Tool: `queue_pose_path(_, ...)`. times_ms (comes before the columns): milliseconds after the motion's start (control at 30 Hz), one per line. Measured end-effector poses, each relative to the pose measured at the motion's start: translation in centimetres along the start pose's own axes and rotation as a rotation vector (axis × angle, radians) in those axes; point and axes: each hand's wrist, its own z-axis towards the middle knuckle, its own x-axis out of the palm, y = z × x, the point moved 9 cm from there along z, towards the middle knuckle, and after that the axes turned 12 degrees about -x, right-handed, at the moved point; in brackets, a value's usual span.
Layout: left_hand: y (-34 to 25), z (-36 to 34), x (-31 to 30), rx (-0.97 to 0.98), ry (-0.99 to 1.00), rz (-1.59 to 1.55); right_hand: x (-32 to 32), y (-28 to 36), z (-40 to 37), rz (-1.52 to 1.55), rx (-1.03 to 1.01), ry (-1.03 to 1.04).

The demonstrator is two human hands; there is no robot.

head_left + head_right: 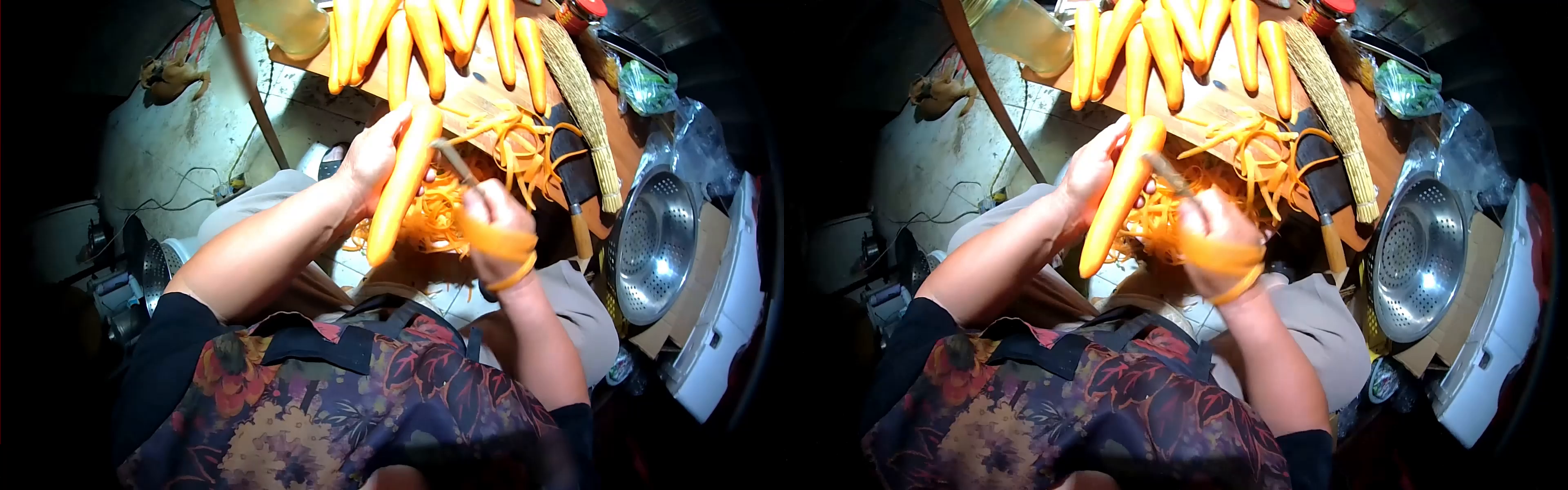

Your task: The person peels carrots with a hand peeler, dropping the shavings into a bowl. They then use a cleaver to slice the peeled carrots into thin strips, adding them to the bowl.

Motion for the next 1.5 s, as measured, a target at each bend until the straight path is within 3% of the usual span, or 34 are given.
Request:
queue_pose_path(100, -1.1, 1.3, -1.3, 0.059, -0.052, -0.024, 1.8, 4.5, -1.1, 0.042, -0.260, 0.060)
queue_pose_path(233, -0.9, 1.9, -1.0, 0.052, 0.022, -0.081, 2.3, 4.3, -1.8, 0.044, -0.272, 0.060)
queue_pose_path(300, 0.3, 1.1, 0.3, -0.018, 0.034, -0.075, 1.3, 4.5, -0.8, -0.236, -0.361, 0.032)
queue_pose_path(333, 0.6, 0.2, 1.3, 0.015, 0.023, 0.040, 0.9, 1.3, -0.5, -0.068, -0.207, -0.043)
queue_pose_path(433, 3.0, -1.8, 3.1, -0.176, 0.083, 0.085, -1.2, -3.1, 0.5, -0.082, 0.129, -0.043)
queue_pose_path(500, 3.2, -2.3, 3.8, -0.181, 0.158, 0.223, -1.3, -2.9, 0.6, -0.447, -0.260, -0.033)
queue_pose_path(533, 3.2, -2.6, 4.0, -0.173, 0.144, 0.197, -1.3, -5.3, 0.3, -0.287, -0.104, -0.025)
queue_pose_path(633, 2.1, -2.5, 3.0, -0.091, 0.073, 0.225, -2.4, -3.8, 0.8, -0.161, 0.006, -0.077)
queue_pose_path(767, 1.3, -1.3, 2.1, -0.018, 0.147, 0.218, -1.8, -1.9, 0.7, -0.049, 0.055, -0.095)
queue_pose_path(833, 1.0, -0.8, 2.3, 0.113, 0.181, 0.370, -1.4, -1.1, 0.5, 0.007, 0.051, -0.091)
queue_pose_path(900, 1.3, -1.2, 2.7, 0.077, 0.174, 0.342, -0.8, -0.1, 0.4, -0.090, -0.070, -0.048)
queue_pose_path(1033, 2.0, -1.4, 2.6, 0.053, 0.099, 0.515, -1.1, -2.3, 0.5, -0.333, 0.004, 0.005)
queue_pose_path(1067, 2.4, -2.2, 3.5, 0.033, 0.146, 0.446, -1.3, -2.6, 0.6, -0.429, -0.087, 0.075)
queue_pose_path(1100, 2.8, -2.8, 4.3, 0.012, 0.194, 0.379, -1.5, -5.8, 0.4, -0.385, 0.136, 0.045)
queue_pose_path(1200, 1.9, -2.0, 3.4, 0.013, 0.177, 0.390, -2.0, -5.0, 0.5, -0.275, 0.066, -0.009)
queue_pose_path(1267, 1.3, -1.5, 2.5, 0.014, 0.132, 0.403, -1.8, -2.8, 0.4, -0.234, -0.090, -0.073)
queue_pose_path(1367, 0.9, -0.2, 1.4, 0.013, 0.162, 0.239, -1.5, -1.5, 0.6, -0.093, -0.020, -0.095)
queue_pose_path(1400, 0.8, -0.4, 1.0, -0.041, 0.086, 0.186, -1.3, -1.3, 0.5, -0.043, -0.010, -0.116)
queue_pose_path(1500, -1.0, 1.0, -0.5, 0.063, 0.074, 0.066, -0.1, -0.1, 0.0, 0.036, -0.017, -0.063)
